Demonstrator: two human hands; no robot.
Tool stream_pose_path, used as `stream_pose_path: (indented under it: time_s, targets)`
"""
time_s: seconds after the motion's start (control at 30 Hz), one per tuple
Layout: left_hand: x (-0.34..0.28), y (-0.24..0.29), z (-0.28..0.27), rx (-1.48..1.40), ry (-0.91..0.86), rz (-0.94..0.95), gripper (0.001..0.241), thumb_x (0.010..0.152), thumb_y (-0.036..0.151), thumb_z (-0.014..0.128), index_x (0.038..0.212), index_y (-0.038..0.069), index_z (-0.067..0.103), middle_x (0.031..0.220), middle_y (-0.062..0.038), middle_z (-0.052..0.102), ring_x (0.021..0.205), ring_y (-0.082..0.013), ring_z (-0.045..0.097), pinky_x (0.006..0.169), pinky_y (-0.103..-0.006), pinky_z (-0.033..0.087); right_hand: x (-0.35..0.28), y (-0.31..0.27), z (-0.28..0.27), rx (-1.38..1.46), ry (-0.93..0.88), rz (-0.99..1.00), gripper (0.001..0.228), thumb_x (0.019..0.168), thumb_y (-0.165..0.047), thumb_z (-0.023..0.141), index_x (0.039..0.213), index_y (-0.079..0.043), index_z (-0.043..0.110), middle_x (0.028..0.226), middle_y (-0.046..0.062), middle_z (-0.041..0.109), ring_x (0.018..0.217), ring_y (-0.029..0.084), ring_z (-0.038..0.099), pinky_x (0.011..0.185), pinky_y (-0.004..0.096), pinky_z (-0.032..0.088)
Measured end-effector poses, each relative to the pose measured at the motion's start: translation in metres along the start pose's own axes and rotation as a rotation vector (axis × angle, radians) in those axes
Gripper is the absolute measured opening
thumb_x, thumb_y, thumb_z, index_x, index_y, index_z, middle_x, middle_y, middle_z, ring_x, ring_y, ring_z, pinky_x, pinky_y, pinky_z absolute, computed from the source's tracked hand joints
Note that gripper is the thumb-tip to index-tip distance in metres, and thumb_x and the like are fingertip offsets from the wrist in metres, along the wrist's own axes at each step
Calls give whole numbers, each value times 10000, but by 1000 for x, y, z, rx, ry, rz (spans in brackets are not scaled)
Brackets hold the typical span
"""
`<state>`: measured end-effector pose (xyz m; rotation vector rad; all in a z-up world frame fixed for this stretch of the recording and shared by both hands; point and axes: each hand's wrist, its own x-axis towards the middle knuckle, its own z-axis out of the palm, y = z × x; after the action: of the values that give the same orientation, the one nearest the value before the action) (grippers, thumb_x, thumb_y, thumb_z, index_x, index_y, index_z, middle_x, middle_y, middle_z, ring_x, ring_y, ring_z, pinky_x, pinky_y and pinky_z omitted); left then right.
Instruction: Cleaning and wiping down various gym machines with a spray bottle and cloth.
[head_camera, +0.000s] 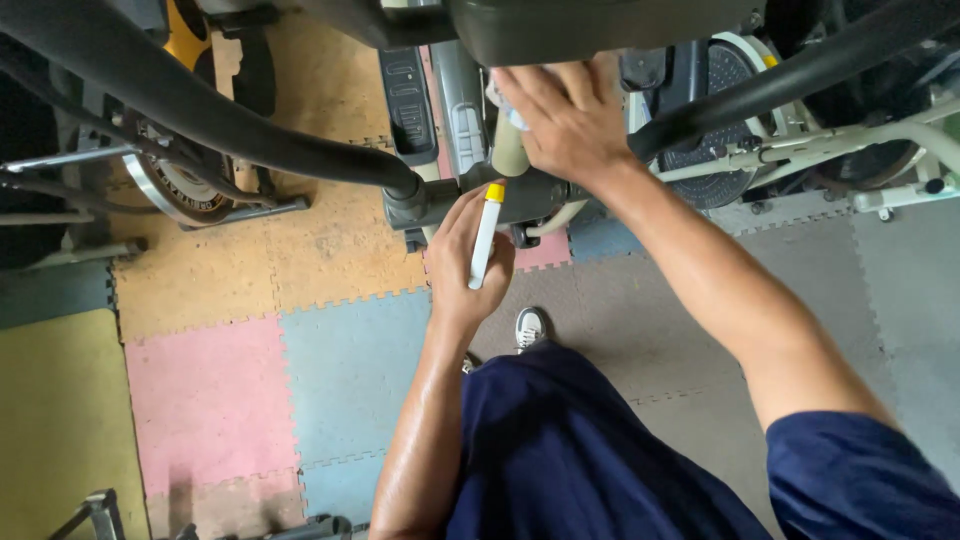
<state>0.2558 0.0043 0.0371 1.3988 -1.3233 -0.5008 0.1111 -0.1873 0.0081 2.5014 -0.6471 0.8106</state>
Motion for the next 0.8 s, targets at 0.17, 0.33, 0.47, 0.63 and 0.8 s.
stream_pose_path:
  time_s: [0.17, 0.33, 0.47, 0.63, 0.8]
  targets:
    - [-6, -9, -6, -11, 7, -15, 504, 784, -21, 588, 1283, 7, 653, 1272, -215, 689, 1136, -397, 698, 971, -398, 563, -41, -21, 64, -56, -143, -207, 451, 990, -170, 604, 1422, -55, 658, 1586, 76, 549, 1479, 252, 407, 1229, 451, 290]
    - [-12, -20, -13, -29, 30, 25, 467, 775, -22, 596, 1240, -19, 638, 1264, -233, 679, 1144, -415, 682, 986, -409, 556, -54, -40, 68, -171, -234, -308, 418, 996, -235, 556, 1370, -90, 675, 1509, 74, 585, 1472, 219, 389, 1273, 412, 185]
    - [-17, -19, -21, -16, -2, 60, 470, 755, -22, 582, 1222, -33, 638, 1235, -248, 675, 1125, -443, 667, 969, -413, 546, -15, -6, 34, -430, -81, -501, 379, 1010, -212, 562, 1370, -159, 667, 1488, 9, 578, 1488, 176, 379, 1292, 423, 88]
    - [-9, 0, -29, -72, -46, -39, 497, 743, -20, 548, 1230, -30, 647, 1160, -234, 689, 1030, -424, 687, 895, -396, 565, 11, 23, 28, -380, 28, -366, 349, 1111, -219, 552, 1441, -203, 664, 1521, -18, 591, 1507, 161, 388, 1345, 384, 95]
    - [-8, -5, -21, -54, -13, 49, 474, 770, -16, 566, 1237, -29, 644, 1193, -248, 681, 1061, -438, 682, 910, -426, 568, -28, -39, 73, 52, 292, 323, 443, 1061, -92, 582, 1502, -119, 548, 1561, 200, 453, 1489, 478, 332, 1288, 578, 273]
